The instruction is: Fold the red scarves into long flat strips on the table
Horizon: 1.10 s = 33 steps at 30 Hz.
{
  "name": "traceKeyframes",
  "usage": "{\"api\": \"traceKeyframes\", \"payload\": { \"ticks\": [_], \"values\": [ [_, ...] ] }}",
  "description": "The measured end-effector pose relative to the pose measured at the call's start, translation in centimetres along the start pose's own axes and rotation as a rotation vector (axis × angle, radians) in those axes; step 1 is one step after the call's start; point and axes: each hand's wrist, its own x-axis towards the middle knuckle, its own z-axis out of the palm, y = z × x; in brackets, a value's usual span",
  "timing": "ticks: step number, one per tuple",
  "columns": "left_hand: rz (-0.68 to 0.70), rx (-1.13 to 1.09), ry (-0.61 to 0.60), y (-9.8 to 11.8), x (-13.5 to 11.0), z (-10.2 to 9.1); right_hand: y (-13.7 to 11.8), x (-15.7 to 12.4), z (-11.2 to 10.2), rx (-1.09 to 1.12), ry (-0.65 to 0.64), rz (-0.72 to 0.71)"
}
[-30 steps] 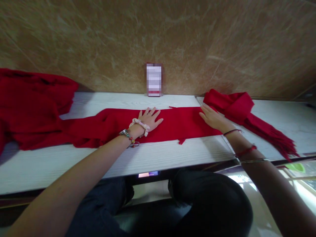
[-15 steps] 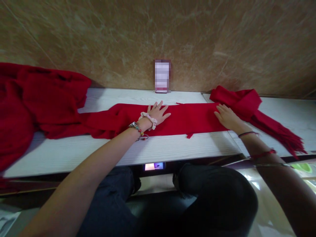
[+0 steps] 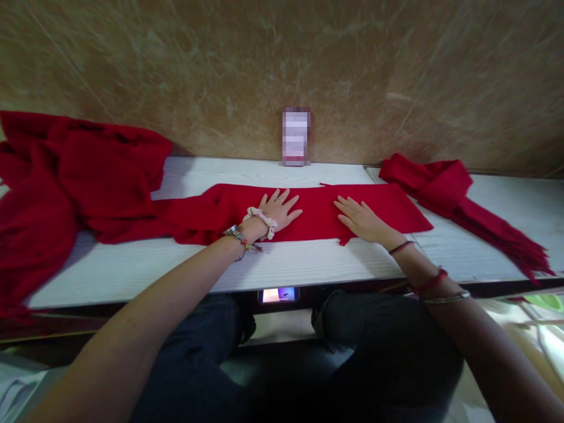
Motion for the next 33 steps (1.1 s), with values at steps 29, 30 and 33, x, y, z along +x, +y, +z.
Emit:
{"api": "traceKeyframes", "payload": {
  "ticks": [29,30,33],
  "values": [
    [0.148,0.023,0.107,-19.7,-14.6,-2.4,-12.5,5.2,-2.2,0.249,0.042,-0.604],
    [0.167,0.033,0.14,-19.2,-14.7,-2.1,-13.2,5.3,-2.0,0.247,0.043,-0.626],
    [0.205,0.086,0.206,-17.7,-14.5,-1.6,-14.0,5.4,-1.3,0.244,0.05,-0.649]
  ]
}}
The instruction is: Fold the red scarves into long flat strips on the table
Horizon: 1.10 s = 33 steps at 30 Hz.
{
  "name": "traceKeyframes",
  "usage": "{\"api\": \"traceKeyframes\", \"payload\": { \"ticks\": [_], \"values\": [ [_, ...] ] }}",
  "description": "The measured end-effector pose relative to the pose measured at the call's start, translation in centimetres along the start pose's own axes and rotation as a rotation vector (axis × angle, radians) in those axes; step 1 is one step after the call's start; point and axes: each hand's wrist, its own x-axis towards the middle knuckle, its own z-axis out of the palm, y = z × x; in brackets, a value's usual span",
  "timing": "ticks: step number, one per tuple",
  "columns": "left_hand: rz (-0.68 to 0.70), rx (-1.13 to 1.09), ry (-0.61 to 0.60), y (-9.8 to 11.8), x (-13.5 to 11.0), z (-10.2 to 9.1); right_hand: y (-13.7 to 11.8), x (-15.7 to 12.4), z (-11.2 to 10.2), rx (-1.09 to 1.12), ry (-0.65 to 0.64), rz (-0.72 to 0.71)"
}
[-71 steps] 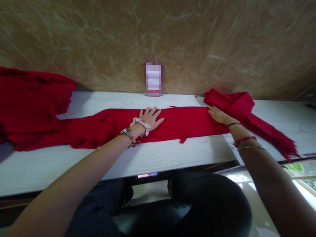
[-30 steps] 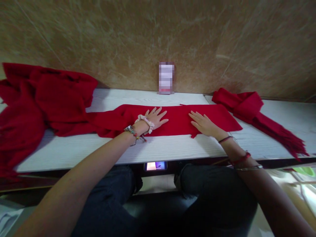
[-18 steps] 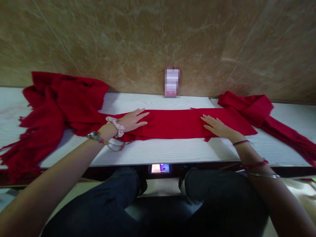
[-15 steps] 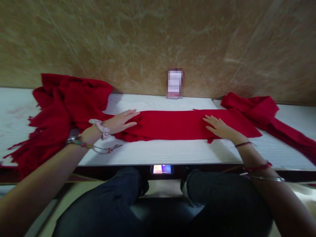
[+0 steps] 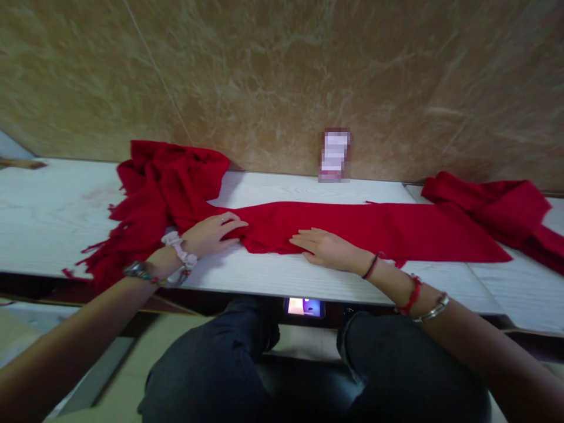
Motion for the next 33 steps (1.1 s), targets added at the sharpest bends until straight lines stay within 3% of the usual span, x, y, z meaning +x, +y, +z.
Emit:
{"api": "traceKeyframes", "payload": {
  "ticks": [5,8,13,16,20,25,30,33],
  "values": [
    [-0.069,0.173,-0.002,0.0,1.1,-0.3,0.6,0.0,1.0,0.063,0.052,0.07],
    [-0.068,0.134,0.004,0.3,1.4,-0.9,0.8,0.0,1.2,0.105,0.063,0.103],
    [0.082,0.026,-0.004,4.9,1.8,-1.1,0.5,0.1,0.8,0.153,0.075,0.111],
    [-0.004,0.114,0.02,7.9,2.8,-0.5,0.4,0.2,0.6,0.207,0.113,0.134],
    [-0.048,0.244,0.064,9.8,4.6,0.2,0.5,0.2,0.5,0.263,0.167,0.174],
    [-0.087,0.317,0.067,9.6,5.5,-0.3,0.5,0.1,0.6,0.266,0.167,0.206],
    [-0.129,0.397,-0.016,7.4,4.0,-2.0,0.6,0.0,0.7,0.237,0.145,0.151],
    [-0.076,0.398,-0.011,6.5,3.0,-2.1,0.7,0.0,0.9,0.223,0.132,0.129]
  ]
}}
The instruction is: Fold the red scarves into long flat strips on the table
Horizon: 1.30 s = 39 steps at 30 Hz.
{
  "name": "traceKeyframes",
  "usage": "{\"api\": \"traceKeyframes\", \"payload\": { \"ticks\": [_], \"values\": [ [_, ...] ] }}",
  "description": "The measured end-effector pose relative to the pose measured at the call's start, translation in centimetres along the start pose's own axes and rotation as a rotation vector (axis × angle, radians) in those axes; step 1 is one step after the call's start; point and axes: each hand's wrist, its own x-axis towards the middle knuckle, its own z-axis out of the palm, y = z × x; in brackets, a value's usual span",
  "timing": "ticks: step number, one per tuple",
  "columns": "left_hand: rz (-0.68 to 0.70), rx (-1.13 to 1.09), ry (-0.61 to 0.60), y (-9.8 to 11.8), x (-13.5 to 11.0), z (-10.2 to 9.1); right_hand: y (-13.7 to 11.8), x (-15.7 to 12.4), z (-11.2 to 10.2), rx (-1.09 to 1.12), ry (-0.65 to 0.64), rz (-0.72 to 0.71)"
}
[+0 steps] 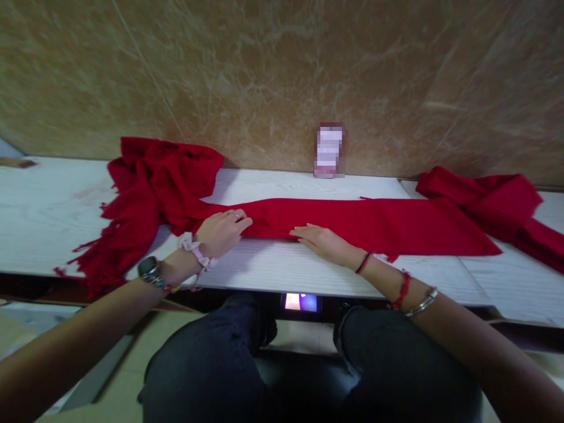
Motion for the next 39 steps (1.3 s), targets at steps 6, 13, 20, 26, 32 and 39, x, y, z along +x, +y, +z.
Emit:
{"api": "traceKeyframes", "payload": {
  "ticks": [6,13,20,26,32,39],
  "values": [
    [0.111,0.081,0.151,1.0,-0.8,1.1,-0.2,-0.3,-0.9,-0.008,-0.039,-0.101],
    [0.21,0.102,0.291,1.2,-1.3,1.6,0.7,8.3,-3.8,-0.116,0.065,0.155],
    [0.28,0.061,0.278,1.1,-1.7,1.8,1.2,18.1,0.1,-0.265,-0.241,0.232],
    [0.277,0.0,0.262,1.3,-1.7,1.9,1.6,20.4,0.8,-0.242,-0.424,0.206],
    [0.29,-0.015,0.324,1.3,-1.6,1.9,1.4,20.3,-1.1,-0.195,-0.464,0.165],
    [0.259,-0.072,0.258,1.1,-2.3,1.8,1.6,20.3,-1.5,-0.159,-0.312,0.259]
  ]
}}
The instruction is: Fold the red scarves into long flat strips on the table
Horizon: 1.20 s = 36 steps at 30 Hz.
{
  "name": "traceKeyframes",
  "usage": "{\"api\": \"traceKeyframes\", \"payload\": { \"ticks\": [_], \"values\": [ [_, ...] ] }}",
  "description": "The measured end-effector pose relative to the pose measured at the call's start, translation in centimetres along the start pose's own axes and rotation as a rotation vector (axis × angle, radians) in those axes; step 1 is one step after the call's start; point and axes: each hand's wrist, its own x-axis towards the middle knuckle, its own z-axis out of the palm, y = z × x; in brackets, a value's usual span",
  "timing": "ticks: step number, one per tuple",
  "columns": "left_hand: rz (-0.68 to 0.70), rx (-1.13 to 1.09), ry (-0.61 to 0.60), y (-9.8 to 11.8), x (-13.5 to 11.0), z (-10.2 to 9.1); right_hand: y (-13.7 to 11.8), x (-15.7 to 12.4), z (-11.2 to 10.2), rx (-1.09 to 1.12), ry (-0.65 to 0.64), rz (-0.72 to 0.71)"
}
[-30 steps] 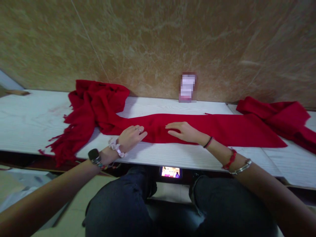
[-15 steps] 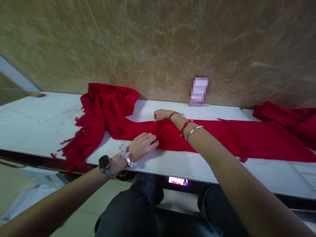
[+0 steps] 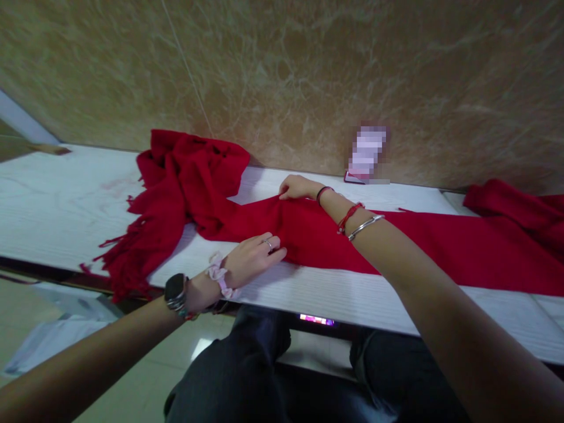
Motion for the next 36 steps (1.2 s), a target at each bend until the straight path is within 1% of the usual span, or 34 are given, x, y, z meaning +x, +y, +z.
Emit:
{"api": "traceKeyframes", "payload": {
  "ticks": [3,5,10,12,14,16,19,22,25,28,30,33,36],
  "values": [
    [-0.007,-0.005,-0.046,0.0,-0.4,-0.2,-0.1,0.2,1.0,0.052,0.047,0.053],
    [-0.026,-0.016,-0.085,-0.1,-0.5,-0.2,-0.1,0.3,1.7,0.071,0.063,0.062],
    [-0.156,-0.036,-0.175,0.1,-0.3,0.0,0.4,0.3,2.6,0.085,0.106,0.037],
    [-0.186,-0.033,-0.225,0.2,0.1,-0.2,0.6,0.2,2.9,0.098,0.136,0.017],
    [-0.181,-0.026,-0.271,0.4,0.6,-0.5,0.7,0.1,3.5,0.114,0.175,-0.003],
    [-0.162,-0.008,-0.29,0.6,0.9,-0.9,0.7,0.1,4.3,0.112,0.212,-0.011],
    [-0.079,0.036,-0.269,0.4,1.1,-1.2,0.6,-0.2,5.5,0.057,0.263,-0.033],
    [-0.033,0.056,-0.175,-0.4,0.4,-1.0,0.5,-0.7,6.0,-0.004,0.35,-0.065],
    [-0.097,0.054,-0.073,-1.6,-0.7,-0.8,0.3,-1.7,5.8,-0.004,0.468,-0.033],
    [-0.241,0.03,-0.047,-2.5,-1.7,-0.4,-0.1,-3.9,5.7,0.067,0.544,-0.004],
    [-0.337,-0.006,-0.058,-2.9,-2.1,0.0,-0.4,-6.0,6.3,0.1,0.533,-0.037],
    [-0.409,-0.055,-0.091,-3.3,-2.0,0.7,-0.6,-8.9,7.6,0.081,0.432,-0.141],
    [-0.476,-0.059,-0.102,-3.9,-1.4,1.0,-0.5,-10.3,8.4,0.065,0.362,-0.17]
  ]
}}
